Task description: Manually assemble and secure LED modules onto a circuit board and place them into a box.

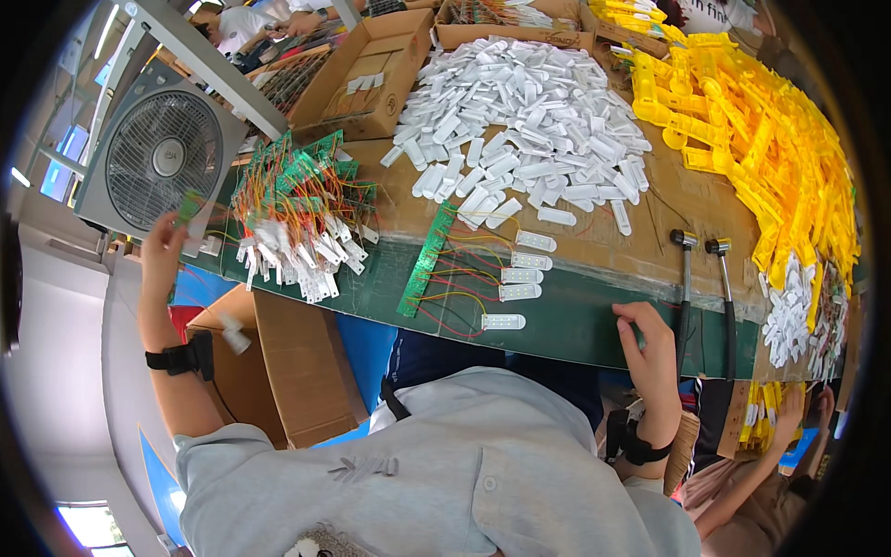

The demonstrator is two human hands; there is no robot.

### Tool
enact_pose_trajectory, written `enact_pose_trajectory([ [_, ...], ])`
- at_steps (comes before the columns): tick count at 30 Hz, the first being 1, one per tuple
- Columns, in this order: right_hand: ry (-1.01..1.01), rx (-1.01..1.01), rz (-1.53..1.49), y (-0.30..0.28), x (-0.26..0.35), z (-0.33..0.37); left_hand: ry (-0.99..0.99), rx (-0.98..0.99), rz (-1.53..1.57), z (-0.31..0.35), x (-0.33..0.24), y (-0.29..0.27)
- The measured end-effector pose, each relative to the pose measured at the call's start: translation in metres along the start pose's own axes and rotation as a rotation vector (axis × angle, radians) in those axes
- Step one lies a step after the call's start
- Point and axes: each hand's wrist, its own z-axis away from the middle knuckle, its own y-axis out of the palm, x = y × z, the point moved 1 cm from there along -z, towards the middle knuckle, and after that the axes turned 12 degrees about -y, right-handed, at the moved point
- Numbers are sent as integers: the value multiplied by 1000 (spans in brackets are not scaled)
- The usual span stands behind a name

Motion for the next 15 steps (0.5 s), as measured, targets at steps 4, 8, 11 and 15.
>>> enact_pose_trajectory([
  [4,-12,14,-2,5,8,-12,-17,-437,403,2,3,6],
  [8,-59,39,35,5,13,-22,-56,-294,630,20,-28,9],
  [11,-77,47,44,5,16,-24,-130,-796,448,29,-18,-4],
  [15,-87,52,49,6,13,-21,37,-809,551,53,-45,-20],
])
